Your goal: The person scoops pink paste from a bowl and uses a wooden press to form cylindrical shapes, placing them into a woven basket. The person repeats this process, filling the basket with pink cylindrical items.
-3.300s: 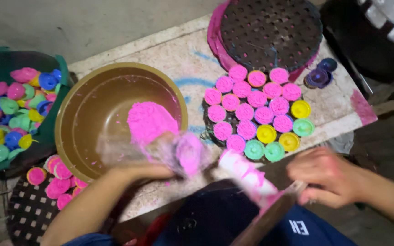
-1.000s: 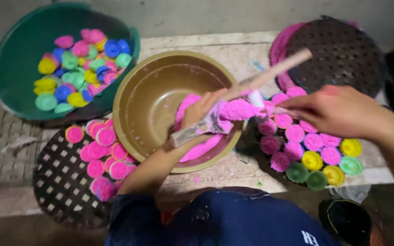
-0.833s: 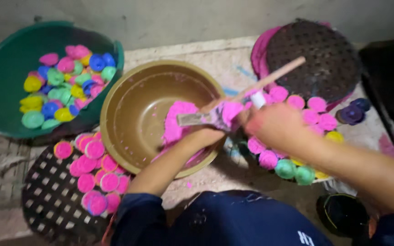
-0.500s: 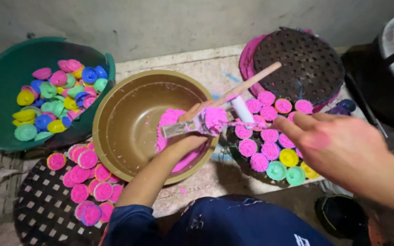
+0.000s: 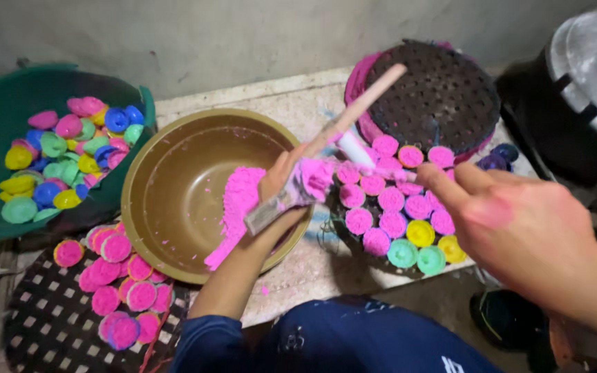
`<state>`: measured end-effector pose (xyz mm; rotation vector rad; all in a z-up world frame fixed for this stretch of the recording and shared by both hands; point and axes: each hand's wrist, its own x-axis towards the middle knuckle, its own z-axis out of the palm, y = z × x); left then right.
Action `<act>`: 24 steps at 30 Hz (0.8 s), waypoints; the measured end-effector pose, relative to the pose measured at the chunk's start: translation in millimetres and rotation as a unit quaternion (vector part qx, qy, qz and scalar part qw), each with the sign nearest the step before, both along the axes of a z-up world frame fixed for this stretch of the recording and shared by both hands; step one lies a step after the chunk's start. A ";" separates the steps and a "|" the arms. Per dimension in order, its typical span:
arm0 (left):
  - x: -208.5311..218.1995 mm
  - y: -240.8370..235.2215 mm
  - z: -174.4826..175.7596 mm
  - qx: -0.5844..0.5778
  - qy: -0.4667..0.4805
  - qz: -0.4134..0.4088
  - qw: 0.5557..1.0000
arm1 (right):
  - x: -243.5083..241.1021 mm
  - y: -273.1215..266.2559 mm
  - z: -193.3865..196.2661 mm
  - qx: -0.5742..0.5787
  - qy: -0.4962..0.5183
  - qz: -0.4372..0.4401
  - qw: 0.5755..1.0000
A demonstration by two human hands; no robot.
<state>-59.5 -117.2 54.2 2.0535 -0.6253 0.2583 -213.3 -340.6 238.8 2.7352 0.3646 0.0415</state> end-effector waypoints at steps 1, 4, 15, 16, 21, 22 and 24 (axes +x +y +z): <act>4.0 -2.9 1.6 0.009 -0.016 0.008 1.000 | 3.0 -3.5 7.0 0.000 0.013 -0.020 1.000; -0.2 -14.2 -5.9 0.035 -0.071 0.012 0.997 | 5.2 -0.5 0.0 0.002 0.053 -0.024 0.998; 7.8 -63.5 -2.7 -0.008 0.276 -0.053 0.960 | 0.9 -17.0 -45.6 0.055 0.006 -0.031 0.998; 11.0 -67.4 -3.9 -0.005 0.270 -0.020 0.963 | -4.7 -26.0 -44.9 0.110 -0.013 -0.061 0.992; 7.5 -81.9 -12.1 0.049 -0.188 0.075 0.978 | 20.2 -15.9 -122.7 0.489 -0.122 -0.021 0.864; 6.5 -81.8 -12.5 0.019 -0.128 0.077 0.989 | 22.8 -8.9 -142.9 0.540 -0.116 -0.026 0.833; 8.7 -78.5 -11.4 -0.042 -0.007 0.079 0.996 | 17.3 -3.9 -173.8 0.562 -0.117 0.015 0.819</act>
